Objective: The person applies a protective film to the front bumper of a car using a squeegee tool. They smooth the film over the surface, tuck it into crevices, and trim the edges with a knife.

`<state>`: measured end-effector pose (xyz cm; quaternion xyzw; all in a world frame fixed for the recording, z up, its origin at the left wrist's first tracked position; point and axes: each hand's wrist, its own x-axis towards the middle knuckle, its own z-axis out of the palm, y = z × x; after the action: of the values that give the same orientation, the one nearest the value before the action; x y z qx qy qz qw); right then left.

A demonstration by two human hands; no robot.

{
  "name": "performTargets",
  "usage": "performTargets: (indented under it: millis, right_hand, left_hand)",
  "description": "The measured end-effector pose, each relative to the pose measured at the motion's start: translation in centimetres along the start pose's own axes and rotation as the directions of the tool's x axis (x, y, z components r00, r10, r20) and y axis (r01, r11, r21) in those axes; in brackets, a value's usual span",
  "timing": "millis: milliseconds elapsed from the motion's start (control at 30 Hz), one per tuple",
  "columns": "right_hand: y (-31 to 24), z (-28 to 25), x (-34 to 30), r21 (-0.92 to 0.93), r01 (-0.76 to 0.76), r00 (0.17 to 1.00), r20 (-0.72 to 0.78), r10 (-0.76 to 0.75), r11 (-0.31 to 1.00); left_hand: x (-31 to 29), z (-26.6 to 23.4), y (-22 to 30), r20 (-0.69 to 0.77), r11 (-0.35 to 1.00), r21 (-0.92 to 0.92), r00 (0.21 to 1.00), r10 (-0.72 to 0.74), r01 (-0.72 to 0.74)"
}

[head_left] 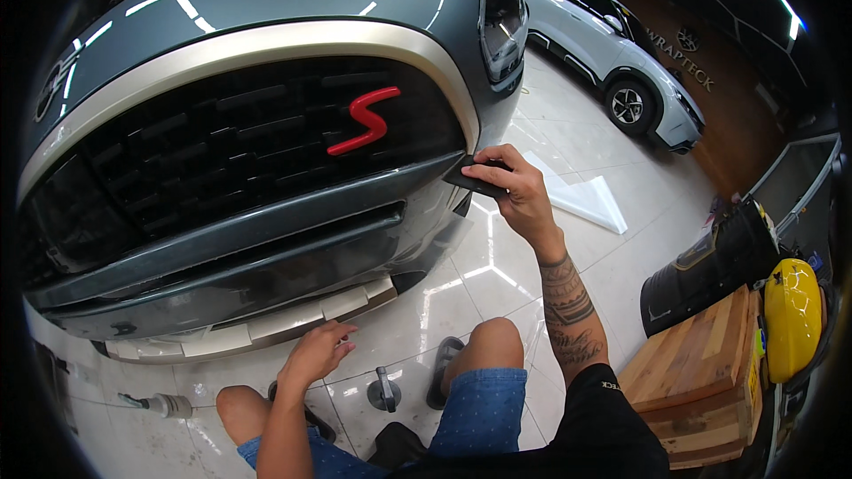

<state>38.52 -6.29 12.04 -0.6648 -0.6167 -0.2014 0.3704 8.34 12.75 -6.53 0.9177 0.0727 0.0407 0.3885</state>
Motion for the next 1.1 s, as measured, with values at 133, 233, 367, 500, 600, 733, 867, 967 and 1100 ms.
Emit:
performTargets:
  millis: [133,233,367,500,600,733,867,967,1100]
  right_hand:
    - [-0.2,0.1,1.0,-0.059,0.017,1.000,0.008,-0.017,0.998]
    - [-0.3,0.0,1.4,-0.096,0.020,1.000,0.017,-0.019,0.995]
    - [-0.8,0.0,2.1,-0.088,-0.027,0.997,0.067,0.033,0.996]
    - [-2.2,0.4,3.6,-0.256,-0.025,0.994,0.095,0.051,0.966]
    - [-2.1,0.0,4.5,-0.230,-0.015,0.991,0.130,0.046,0.973]
    - [0.8,-1.8,3.8,0.050,0.032,0.983,0.180,-0.040,0.998]
    - [-1.2,-0.5,3.3,-0.031,0.099,0.982,0.166,-0.092,0.995]
    - [-2.8,0.8,3.8,-0.152,0.100,0.988,0.132,-0.080,0.983]
    - [-2.9,0.9,4.4,-0.151,0.047,0.988,0.154,-0.024,0.987]
  left_hand:
    - [0.0,0.1,-0.3,0.008,1.000,0.015,1.000,-0.005,0.004]
    - [0.1,0.1,0.2,0.023,1.000,0.007,1.000,-0.021,0.021]
    - [0.0,0.1,0.8,0.036,0.999,0.028,0.999,-0.031,0.030]
    - [0.0,0.2,1.1,0.039,0.999,0.043,0.999,-0.033,0.032]
    - [0.2,0.2,0.9,0.043,0.998,0.067,0.999,-0.020,0.017]
    - [0.0,0.5,0.7,0.039,0.999,0.031,0.999,-0.017,0.015]
    - [-0.5,0.5,0.6,0.026,0.999,0.044,1.000,-0.008,0.007]
    - [-0.6,0.3,0.4,0.041,0.999,0.028,0.998,-0.040,0.039]
    - [-0.3,-0.3,1.2,0.067,0.998,0.018,0.995,-0.067,0.066]
